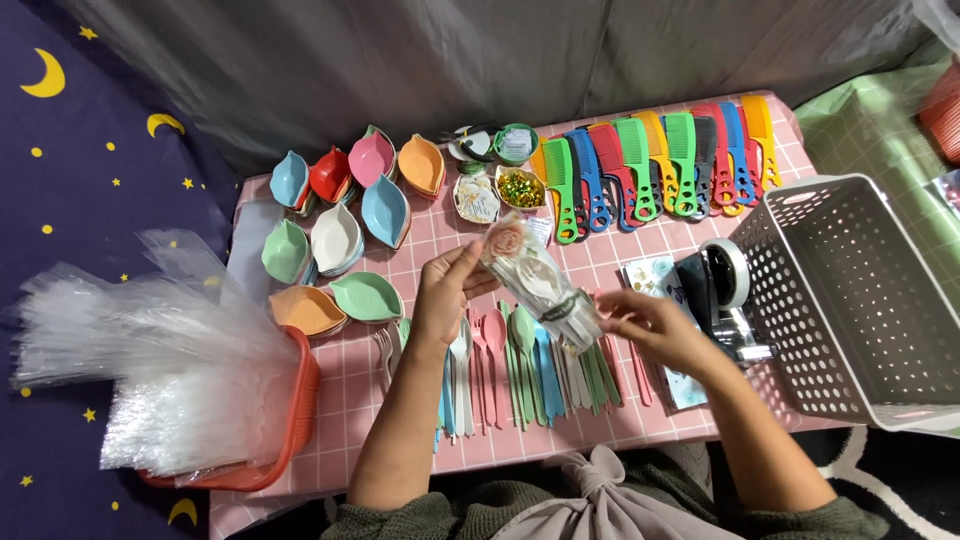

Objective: The person packs plastic cutlery into small paper sleeves and then into clear plastic bags. They handle white and pink cutlery, inserting them into sleeves and sealing the bags with tape.

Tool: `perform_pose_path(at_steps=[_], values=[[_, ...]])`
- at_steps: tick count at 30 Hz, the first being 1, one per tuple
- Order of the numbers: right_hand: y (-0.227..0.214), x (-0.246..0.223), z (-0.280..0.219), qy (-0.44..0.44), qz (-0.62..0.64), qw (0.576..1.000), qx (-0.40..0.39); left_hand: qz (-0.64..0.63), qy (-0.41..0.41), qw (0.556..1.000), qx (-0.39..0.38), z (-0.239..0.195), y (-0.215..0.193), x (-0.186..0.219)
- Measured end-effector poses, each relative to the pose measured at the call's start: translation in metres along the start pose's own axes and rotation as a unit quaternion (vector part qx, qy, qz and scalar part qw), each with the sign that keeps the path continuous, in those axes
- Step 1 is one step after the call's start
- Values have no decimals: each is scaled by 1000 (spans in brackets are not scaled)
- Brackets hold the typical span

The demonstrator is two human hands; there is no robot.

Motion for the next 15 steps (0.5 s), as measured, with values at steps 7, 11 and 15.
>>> perform_pose_path(at_steps=[7, 11, 15], values=[[-36, -93, 2, -133, -3, 989, 69, 201, 136, 963, -114, -43, 69, 28], [-34, -125, 2, -156, -67, 985, 16, 283, 175, 928, -170, -58, 93, 37], [-60, -139, -4, -263, -269, 926, -41, 299, 163, 911, -233, -72, 97, 44]])
Point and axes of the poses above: each hand's wrist, its own z-axis towards the middle knuckle, its own y-axis out of the palm, x = y × z, the point moved 5 cm from there along z, towards the middle knuckle, and after that the axes turned 3 degrees about x, right-handed, at the moved point
